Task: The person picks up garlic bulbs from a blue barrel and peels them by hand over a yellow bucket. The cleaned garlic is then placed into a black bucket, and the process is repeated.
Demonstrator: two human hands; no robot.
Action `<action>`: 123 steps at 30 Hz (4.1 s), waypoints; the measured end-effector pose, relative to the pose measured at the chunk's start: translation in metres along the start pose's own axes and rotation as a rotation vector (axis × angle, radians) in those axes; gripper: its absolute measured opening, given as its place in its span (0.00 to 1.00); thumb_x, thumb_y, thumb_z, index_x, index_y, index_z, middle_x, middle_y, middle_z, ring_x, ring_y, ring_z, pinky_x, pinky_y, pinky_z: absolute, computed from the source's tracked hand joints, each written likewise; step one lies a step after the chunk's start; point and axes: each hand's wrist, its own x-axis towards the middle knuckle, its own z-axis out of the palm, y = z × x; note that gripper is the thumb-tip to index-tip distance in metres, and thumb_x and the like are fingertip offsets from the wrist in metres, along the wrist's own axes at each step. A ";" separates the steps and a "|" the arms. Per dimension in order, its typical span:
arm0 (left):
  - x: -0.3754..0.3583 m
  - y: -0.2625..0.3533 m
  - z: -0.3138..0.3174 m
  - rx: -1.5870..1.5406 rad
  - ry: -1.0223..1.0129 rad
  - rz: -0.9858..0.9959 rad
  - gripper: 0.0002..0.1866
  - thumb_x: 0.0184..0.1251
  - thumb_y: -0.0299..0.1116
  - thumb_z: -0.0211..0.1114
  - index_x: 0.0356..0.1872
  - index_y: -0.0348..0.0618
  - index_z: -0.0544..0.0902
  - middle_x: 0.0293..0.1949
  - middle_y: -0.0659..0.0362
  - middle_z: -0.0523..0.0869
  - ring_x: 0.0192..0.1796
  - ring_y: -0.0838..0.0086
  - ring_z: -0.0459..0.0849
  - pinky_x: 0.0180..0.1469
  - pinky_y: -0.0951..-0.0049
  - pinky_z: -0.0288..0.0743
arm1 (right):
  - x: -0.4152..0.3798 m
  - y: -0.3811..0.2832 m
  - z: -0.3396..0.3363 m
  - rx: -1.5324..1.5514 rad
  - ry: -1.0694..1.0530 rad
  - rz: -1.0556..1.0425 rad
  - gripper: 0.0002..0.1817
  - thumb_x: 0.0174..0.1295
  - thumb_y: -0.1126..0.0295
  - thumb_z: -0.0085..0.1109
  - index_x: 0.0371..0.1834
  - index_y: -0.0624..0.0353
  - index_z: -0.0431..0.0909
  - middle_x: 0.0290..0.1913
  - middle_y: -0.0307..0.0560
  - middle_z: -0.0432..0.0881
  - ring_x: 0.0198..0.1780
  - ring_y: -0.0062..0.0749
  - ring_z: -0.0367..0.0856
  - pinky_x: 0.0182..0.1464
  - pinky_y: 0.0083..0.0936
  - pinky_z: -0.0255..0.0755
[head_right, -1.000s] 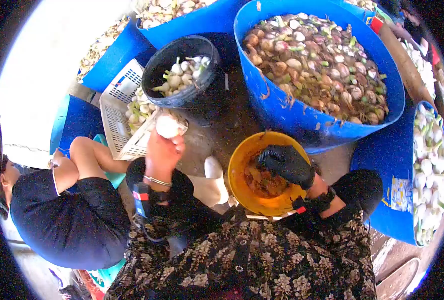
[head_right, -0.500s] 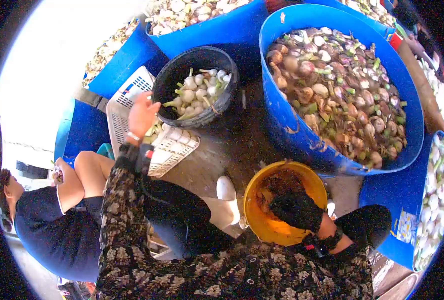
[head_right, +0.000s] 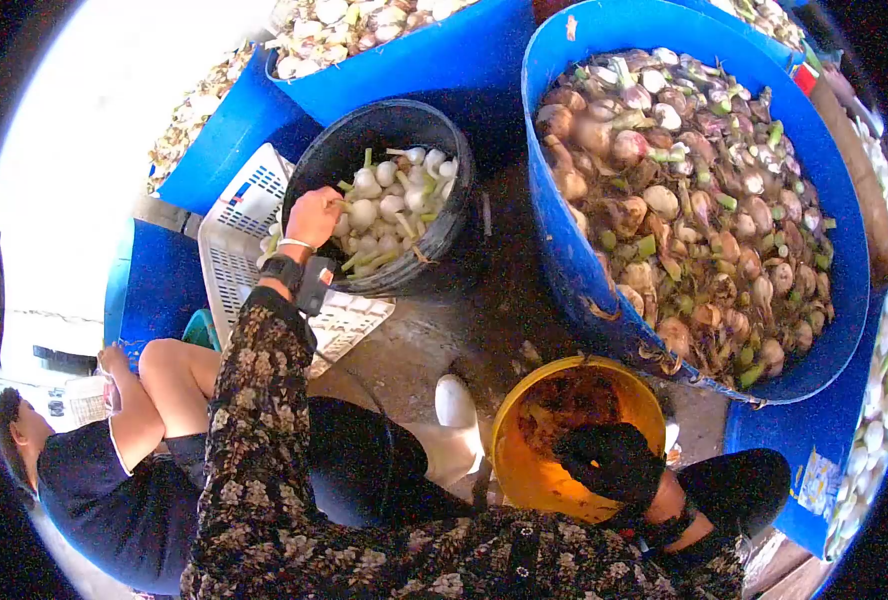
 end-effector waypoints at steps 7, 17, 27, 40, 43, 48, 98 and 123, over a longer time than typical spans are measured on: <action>-0.050 0.012 -0.069 -1.215 -0.032 -0.429 0.12 0.66 0.38 0.57 0.31 0.38 0.77 0.19 0.62 0.75 0.17 0.75 0.74 0.28 0.69 0.78 | 0.005 0.005 0.004 -0.073 -0.030 -0.095 0.08 0.52 0.69 0.61 0.35 0.56 0.81 0.32 0.48 0.82 0.32 0.42 0.82 0.34 0.30 0.74; -0.097 -0.026 -0.108 -1.382 0.184 -0.572 0.12 0.66 0.40 0.54 0.29 0.42 0.75 0.17 0.65 0.70 0.17 0.77 0.69 0.23 0.75 0.70 | 0.008 -0.001 0.001 -0.266 -0.068 -0.075 0.06 0.54 0.67 0.59 0.31 0.55 0.79 0.29 0.47 0.81 0.31 0.45 0.80 0.33 0.33 0.73; -0.131 0.066 -0.106 -0.836 0.395 -0.046 0.08 0.67 0.29 0.52 0.43 0.41 0.75 0.21 0.66 0.73 0.21 0.82 0.71 0.25 0.80 0.68 | -0.015 0.003 -0.005 -0.156 0.139 -0.326 0.09 0.57 0.60 0.55 0.36 0.50 0.77 0.29 0.48 0.78 0.32 0.48 0.78 0.32 0.38 0.71; -0.228 0.342 0.023 -1.534 -0.443 0.064 0.05 0.63 0.22 0.55 0.39 0.36 0.76 0.25 0.62 0.77 0.26 0.80 0.75 0.31 0.79 0.72 | -0.037 -0.071 -0.245 -0.335 0.329 -0.196 0.06 0.60 0.73 0.54 0.35 0.62 0.78 0.26 0.45 0.81 0.26 0.24 0.78 0.31 0.24 0.72; -0.225 0.343 0.030 -1.487 -0.463 0.046 0.05 0.63 0.23 0.56 0.39 0.35 0.76 0.25 0.62 0.77 0.26 0.80 0.75 0.31 0.78 0.72 | 0.013 -0.002 -0.316 -0.812 0.264 0.049 0.10 0.58 0.67 0.54 0.40 0.58 0.77 0.32 0.52 0.81 0.31 0.38 0.80 0.37 0.32 0.73; -0.221 0.339 0.015 -1.394 -0.499 -0.034 0.07 0.63 0.23 0.58 0.41 0.35 0.76 0.29 0.62 0.78 0.28 0.83 0.75 0.31 0.82 0.71 | 0.078 0.093 -0.334 -1.114 -0.141 0.484 0.27 0.49 0.52 0.59 0.52 0.52 0.74 0.50 0.51 0.78 0.52 0.50 0.76 0.53 0.43 0.69; -0.320 0.323 0.046 -0.951 0.073 0.384 0.35 0.45 0.27 0.70 0.59 0.38 0.67 0.55 0.47 0.70 0.57 0.54 0.72 0.57 0.64 0.68 | -0.060 -0.020 -0.006 0.241 0.048 0.127 0.16 0.60 0.70 0.53 0.49 0.65 0.73 0.42 0.50 0.77 0.40 0.37 0.77 0.40 0.29 0.74; -0.324 0.335 0.076 -1.500 -0.187 0.053 0.31 0.48 0.21 0.57 0.58 0.43 0.63 0.49 0.60 0.67 0.46 0.75 0.69 0.49 0.78 0.68 | -0.061 0.019 0.004 0.655 0.208 -0.089 0.08 0.57 0.65 0.59 0.35 0.56 0.78 0.25 0.38 0.78 0.26 0.22 0.74 0.26 0.24 0.71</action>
